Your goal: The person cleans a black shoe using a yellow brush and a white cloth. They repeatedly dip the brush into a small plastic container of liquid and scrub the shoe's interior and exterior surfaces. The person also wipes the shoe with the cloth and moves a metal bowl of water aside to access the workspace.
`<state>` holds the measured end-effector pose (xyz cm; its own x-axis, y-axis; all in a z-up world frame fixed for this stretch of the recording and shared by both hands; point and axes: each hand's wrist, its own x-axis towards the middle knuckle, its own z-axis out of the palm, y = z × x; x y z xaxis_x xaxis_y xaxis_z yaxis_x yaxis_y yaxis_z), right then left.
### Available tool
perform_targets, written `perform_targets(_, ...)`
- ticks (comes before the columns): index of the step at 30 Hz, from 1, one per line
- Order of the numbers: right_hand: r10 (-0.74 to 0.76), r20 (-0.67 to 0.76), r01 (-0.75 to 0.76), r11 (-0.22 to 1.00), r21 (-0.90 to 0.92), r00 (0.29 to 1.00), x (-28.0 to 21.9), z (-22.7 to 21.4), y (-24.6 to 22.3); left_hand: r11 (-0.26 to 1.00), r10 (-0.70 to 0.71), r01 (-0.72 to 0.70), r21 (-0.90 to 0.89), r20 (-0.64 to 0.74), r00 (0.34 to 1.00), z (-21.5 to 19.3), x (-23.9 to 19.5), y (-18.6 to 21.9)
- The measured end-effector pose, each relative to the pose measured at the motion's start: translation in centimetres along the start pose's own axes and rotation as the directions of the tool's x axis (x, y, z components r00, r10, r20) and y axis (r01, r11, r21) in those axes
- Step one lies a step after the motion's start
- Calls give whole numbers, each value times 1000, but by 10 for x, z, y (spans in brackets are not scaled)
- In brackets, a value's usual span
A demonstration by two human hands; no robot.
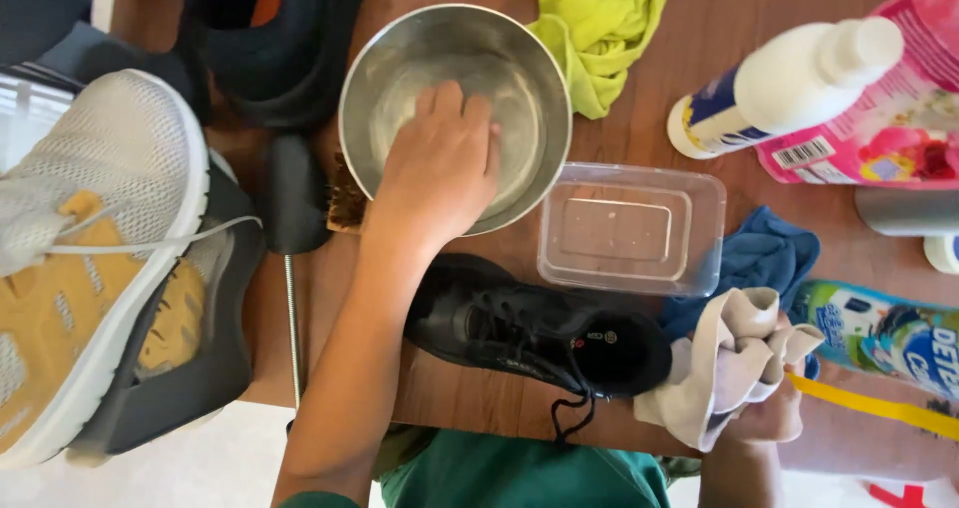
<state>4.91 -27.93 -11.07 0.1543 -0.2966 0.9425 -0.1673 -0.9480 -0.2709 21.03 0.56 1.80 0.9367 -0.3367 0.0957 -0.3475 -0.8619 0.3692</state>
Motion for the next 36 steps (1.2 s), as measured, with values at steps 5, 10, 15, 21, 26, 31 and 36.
perform_targets(5,310,296,-397,865,307,904,17,-19,25,999,-6,5,-36,-33,999,-12,0,13)
perform_targets(10,408,595,-710,530,463,692,36,-54,52,998,31,-25,55,-121,992,-10,-7,26)
perform_targets(15,317,847,-903,105,416,427,52,-63,60,998,48,-42,56,-113,992,-9,-13,28)
perform_targets(21,182,940,-889,-314,334,289,59,-72,44,992,-37,34,-121,-22,999,-34,-24,53)
perform_targets(26,191,958,-895,-356,271,214,83,-57,14,788,258,-375,-488,-291,921,-65,-58,118)
perform_targets(31,214,960,-881,-400,254,180,90,-82,-40,727,426,-430,-536,-140,894,-27,-98,171)
perform_targets(36,172,975,-860,-466,207,142,105,-104,-62,530,504,-403,-746,-105,857,-4,-112,180)
